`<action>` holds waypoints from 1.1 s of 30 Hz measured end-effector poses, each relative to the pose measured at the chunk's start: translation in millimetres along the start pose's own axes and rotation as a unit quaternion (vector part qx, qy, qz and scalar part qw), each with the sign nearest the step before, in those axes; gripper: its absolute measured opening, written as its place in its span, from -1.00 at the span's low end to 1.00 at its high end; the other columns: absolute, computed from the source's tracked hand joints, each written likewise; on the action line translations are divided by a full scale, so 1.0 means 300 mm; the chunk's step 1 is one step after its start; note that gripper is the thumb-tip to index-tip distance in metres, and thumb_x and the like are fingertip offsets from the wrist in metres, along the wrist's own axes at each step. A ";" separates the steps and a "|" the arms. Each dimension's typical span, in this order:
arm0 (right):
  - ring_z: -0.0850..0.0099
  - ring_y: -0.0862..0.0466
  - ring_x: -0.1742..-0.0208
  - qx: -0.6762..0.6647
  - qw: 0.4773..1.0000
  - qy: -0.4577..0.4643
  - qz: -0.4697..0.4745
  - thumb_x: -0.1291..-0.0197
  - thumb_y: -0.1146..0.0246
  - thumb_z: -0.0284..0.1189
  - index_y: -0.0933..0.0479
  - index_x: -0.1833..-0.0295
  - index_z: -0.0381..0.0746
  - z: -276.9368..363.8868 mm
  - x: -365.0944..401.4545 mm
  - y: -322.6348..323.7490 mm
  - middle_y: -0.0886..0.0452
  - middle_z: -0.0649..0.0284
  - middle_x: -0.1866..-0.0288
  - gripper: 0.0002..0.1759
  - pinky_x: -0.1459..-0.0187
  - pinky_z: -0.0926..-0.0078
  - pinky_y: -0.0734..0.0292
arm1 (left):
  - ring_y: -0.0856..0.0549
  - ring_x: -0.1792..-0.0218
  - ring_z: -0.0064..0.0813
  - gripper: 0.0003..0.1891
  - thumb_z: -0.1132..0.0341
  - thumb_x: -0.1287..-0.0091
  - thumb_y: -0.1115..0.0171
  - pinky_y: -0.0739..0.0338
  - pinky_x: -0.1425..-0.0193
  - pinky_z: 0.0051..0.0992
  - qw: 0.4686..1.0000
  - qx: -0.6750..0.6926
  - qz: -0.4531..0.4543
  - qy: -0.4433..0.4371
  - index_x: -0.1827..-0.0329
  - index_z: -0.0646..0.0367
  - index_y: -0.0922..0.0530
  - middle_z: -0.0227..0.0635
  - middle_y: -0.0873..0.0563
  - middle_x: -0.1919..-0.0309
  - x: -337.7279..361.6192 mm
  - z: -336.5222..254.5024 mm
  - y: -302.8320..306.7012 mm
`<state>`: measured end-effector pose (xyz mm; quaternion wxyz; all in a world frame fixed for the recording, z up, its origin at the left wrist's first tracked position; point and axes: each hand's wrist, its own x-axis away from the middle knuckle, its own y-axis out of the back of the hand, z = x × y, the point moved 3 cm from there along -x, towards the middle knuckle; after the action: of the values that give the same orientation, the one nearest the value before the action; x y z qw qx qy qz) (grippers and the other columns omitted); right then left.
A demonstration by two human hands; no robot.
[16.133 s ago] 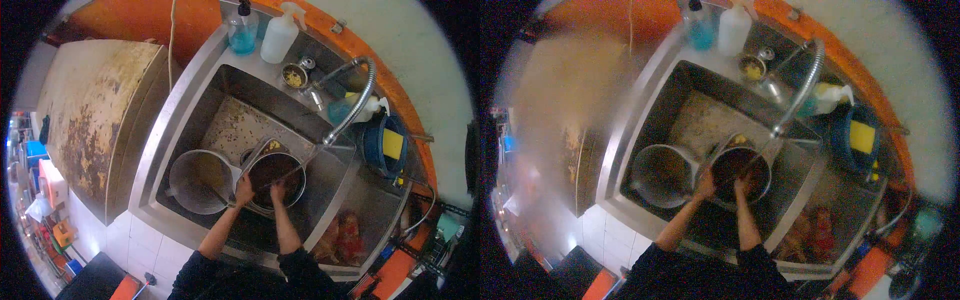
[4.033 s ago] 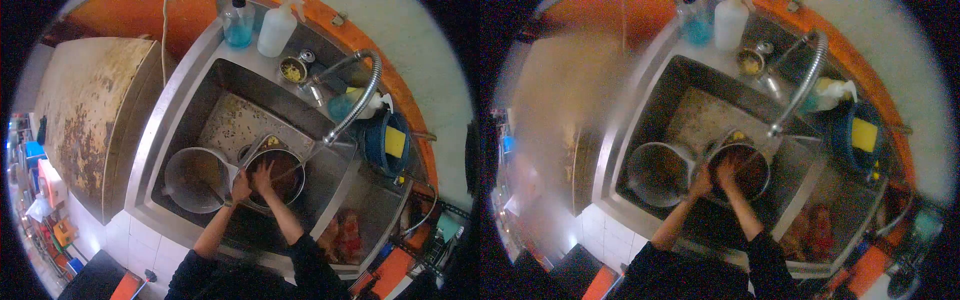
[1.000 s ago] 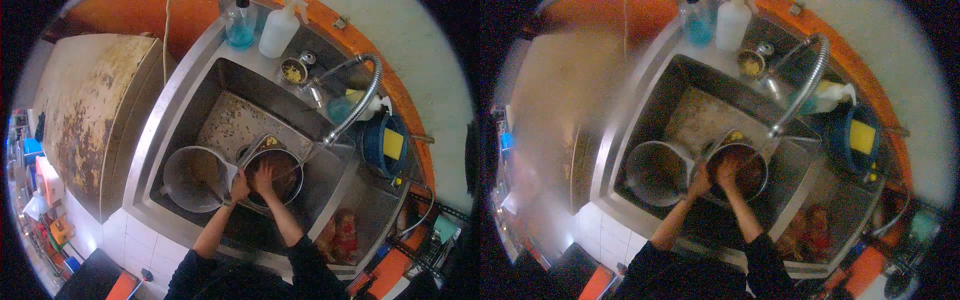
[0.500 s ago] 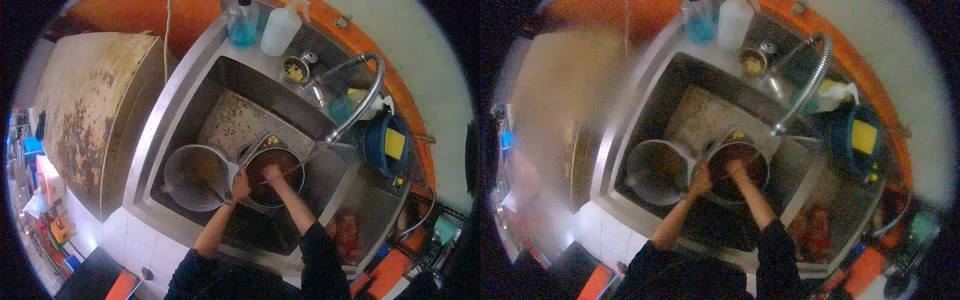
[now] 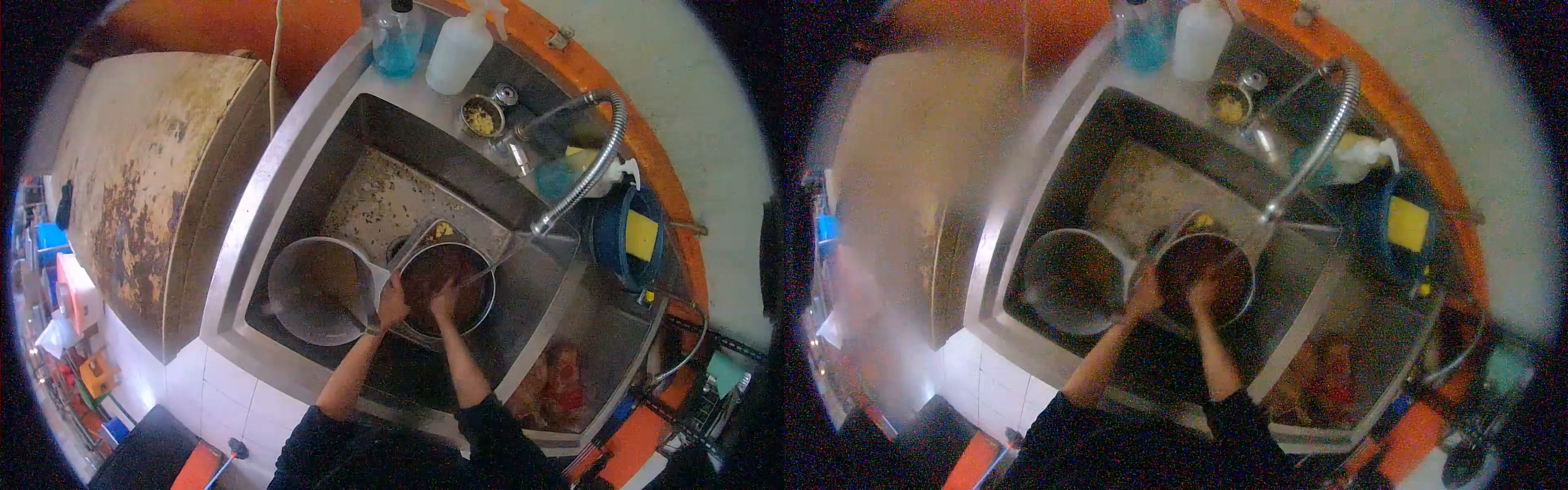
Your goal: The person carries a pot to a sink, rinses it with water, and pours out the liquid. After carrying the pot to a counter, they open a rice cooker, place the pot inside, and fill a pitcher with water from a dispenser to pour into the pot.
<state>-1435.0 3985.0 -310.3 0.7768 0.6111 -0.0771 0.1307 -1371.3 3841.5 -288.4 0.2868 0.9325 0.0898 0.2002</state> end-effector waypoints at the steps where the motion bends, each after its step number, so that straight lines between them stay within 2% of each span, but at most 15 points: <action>1: 0.06 -0.38 -0.03 0.001 1.000 0.002 0.000 0.16 -0.22 -0.36 -0.01 -0.25 -0.38 -0.001 0.016 -0.038 -0.33 -0.13 -0.05 -0.16 -0.11 0.23 -0.21 | -0.47 0.26 0.21 -0.26 0.51 0.13 -0.14 -0.34 0.24 -0.03 0.998 0.028 -0.039 -0.040 -0.16 0.38 0.03 0.39 -0.43 0.31 0.000 0.008 -0.006; 3: 0.04 -0.36 -0.03 -0.119 0.984 -0.083 0.106 0.08 -0.17 -0.35 -0.09 -0.20 -0.43 -0.032 0.052 -0.137 -0.35 -0.14 -0.02 -0.27 -0.13 0.19 -0.16 | -0.47 0.26 0.21 -0.26 0.51 0.13 -0.13 -0.34 0.24 -0.03 0.999 0.026 -0.012 -0.015 -0.16 0.38 0.03 0.39 -0.43 0.32 -0.005 0.023 -0.018; 6: 0.02 -0.36 -0.03 0.082 0.976 0.190 0.063 0.00 -0.10 -0.34 -0.23 -0.11 -0.44 -0.157 0.078 -0.518 -0.37 -0.14 0.00 -0.43 -0.11 0.09 -0.15 | -0.46 0.21 0.22 -0.25 0.51 0.12 -0.13 -0.34 0.20 -0.04 0.999 0.036 0.014 -0.004 -0.17 0.38 0.05 0.41 -0.41 0.28 -0.019 0.032 -0.034; 9: 0.00 -0.33 -0.05 -0.132 0.978 0.015 0.158 -0.02 -0.04 -0.38 -0.34 -0.02 -0.41 0.155 0.043 -0.046 -0.34 -0.13 -0.04 -0.56 -0.09 0.04 -0.14 | -0.43 0.14 0.23 -0.21 0.52 0.13 -0.13 -0.33 0.13 -0.05 0.999 0.036 0.017 0.015 -0.20 0.38 0.09 0.42 -0.36 0.15 -0.003 -0.054 0.038; 10: 0.00 -0.33 -0.05 -0.133 0.979 0.014 0.157 -0.02 -0.04 -0.38 -0.34 -0.02 -0.41 0.192 0.006 0.009 -0.34 -0.13 -0.04 -0.56 -0.09 0.04 -0.14 | -0.41 0.09 0.23 -0.18 0.52 0.14 -0.13 -0.33 0.10 -0.05 0.998 0.025 0.021 0.048 -0.22 0.38 0.12 0.43 -0.32 0.09 0.005 -0.090 0.071; 12: 0.00 -0.32 -0.06 0.117 0.989 0.090 0.013 0.05 -0.09 -0.37 -0.36 -0.02 -0.34 0.232 -0.061 0.090 -0.36 -0.11 -0.02 -0.53 -0.04 0.03 -0.20 | -0.40 0.08 0.24 -0.15 0.53 0.15 -0.13 -0.33 0.09 -0.06 0.998 0.035 0.041 0.044 -0.23 0.37 0.15 0.43 -0.28 0.05 -0.002 -0.064 0.059; 16: 0.01 -0.31 -0.07 0.159 0.966 0.199 0.044 0.07 -0.12 -0.33 -0.36 -0.03 -0.27 0.067 -0.179 0.083 -0.37 -0.11 -0.01 -0.52 -0.04 0.09 -0.22 | -0.40 0.09 0.25 -0.11 0.54 0.17 -0.13 -0.33 0.06 -0.12 0.998 -0.010 0.057 0.007 -0.25 0.37 0.18 0.41 -0.27 0.02 -0.011 0.069 -0.053; 22: 0.04 -0.16 -0.23 -0.042 0.998 -0.004 0.044 0.08 -0.18 -0.30 0.04 -0.30 -0.17 -0.124 -0.130 0.038 -0.15 -0.07 -0.23 -0.18 -0.15 0.13 -0.14 | -0.38 0.06 0.22 -0.17 0.58 0.17 -0.03 -0.31 0.01 -0.16 0.994 -0.030 0.080 0.062 -0.24 0.38 0.16 0.38 -0.30 0.05 0.015 -0.054 0.043; 24: 0.08 -0.07 -0.29 -0.297 0.920 -0.198 0.160 0.02 -0.17 -0.31 0.25 -0.34 -0.13 -0.193 -0.092 -0.068 0.04 0.00 -0.33 -0.10 -0.19 0.21 -0.10 | -0.38 0.06 0.22 -0.18 0.58 0.17 -0.03 -0.31 0.02 -0.16 0.995 -0.004 0.067 0.068 -0.24 0.38 0.14 0.38 -0.30 0.05 0.006 -0.038 0.026; 25: 0.08 -0.07 -0.29 -0.297 0.920 -0.198 0.159 0.02 -0.17 -0.31 0.25 -0.34 -0.13 -0.154 -0.061 -0.022 0.04 0.00 -0.33 -0.10 -0.19 0.21 -0.10 | -0.38 0.07 0.22 -0.18 0.58 0.17 -0.03 -0.32 0.03 -0.15 0.996 0.023 0.054 0.074 -0.24 0.37 0.13 0.38 -0.30 0.06 0.002 -0.030 0.020; 27: 0.17 -0.13 -0.27 -0.411 0.851 -0.300 0.128 -0.01 -0.16 -0.30 0.22 -0.33 -0.18 -0.006 0.045 0.106 0.00 0.07 -0.31 -0.13 -0.17 0.30 -0.12 | -0.38 0.07 0.23 -0.19 0.57 0.16 -0.03 -0.32 0.03 -0.14 0.997 0.041 0.034 0.050 -0.24 0.37 0.13 0.38 -0.31 0.07 0.001 -0.049 0.040; 29: 0.21 -0.15 -0.25 -0.449 0.837 -0.301 0.082 0.00 -0.17 -0.33 0.19 -0.32 -0.19 -0.014 0.073 -0.064 -0.06 0.10 -0.29 -0.15 -0.16 0.33 -0.13 | -0.38 0.08 0.25 -0.19 0.56 0.16 -0.04 -0.32 0.03 -0.13 0.998 0.058 0.014 0.026 -0.24 0.37 0.12 0.38 -0.32 0.08 0.002 -0.074 0.053; 30: 0.26 -0.17 -0.23 -0.487 0.819 -0.300 0.036 0.01 -0.17 -0.36 0.16 -0.31 -0.21 -0.027 0.075 -0.149 -0.11 0.13 -0.26 -0.16 -0.15 0.36 -0.13 | -0.39 0.09 0.25 -0.20 0.56 0.15 -0.04 -0.31 0.03 -0.11 0.997 0.007 0.034 0.073 -0.23 0.37 0.11 0.38 -0.33 0.10 0.005 -0.075 0.044; 32: 0.27 -0.21 -0.20 -0.506 0.815 -0.278 0.056 0.03 -0.19 -0.38 0.09 -0.29 -0.23 0.012 0.068 -0.225 -0.15 0.12 -0.23 -0.20 -0.14 0.38 -0.15 | -0.39 0.10 0.26 -0.21 0.56 0.15 -0.04 -0.31 0.02 -0.10 0.990 -0.043 0.052 0.121 -0.23 0.37 0.11 0.38 -0.35 0.12 0.008 -0.073 0.050; 33: 0.28 -0.24 -0.16 -0.525 0.808 -0.256 0.076 0.05 -0.20 -0.39 0.02 -0.27 -0.24 0.025 0.056 -0.254 -0.19 0.11 -0.21 -0.23 -0.13 0.41 -0.18 | -0.35 0.00 0.20 -0.33 0.45 -0.01 0.06 -0.27 -0.06 -0.11 0.992 0.002 0.060 0.112 -0.24 0.31 0.05 0.28 -0.29 -0.01 0.009 -0.070 0.058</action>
<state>-1396.1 3962.8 -374.6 0.9192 0.1136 -0.3756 -0.0324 -1376.9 3838.6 -261.7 0.2610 0.9085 0.0656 0.3198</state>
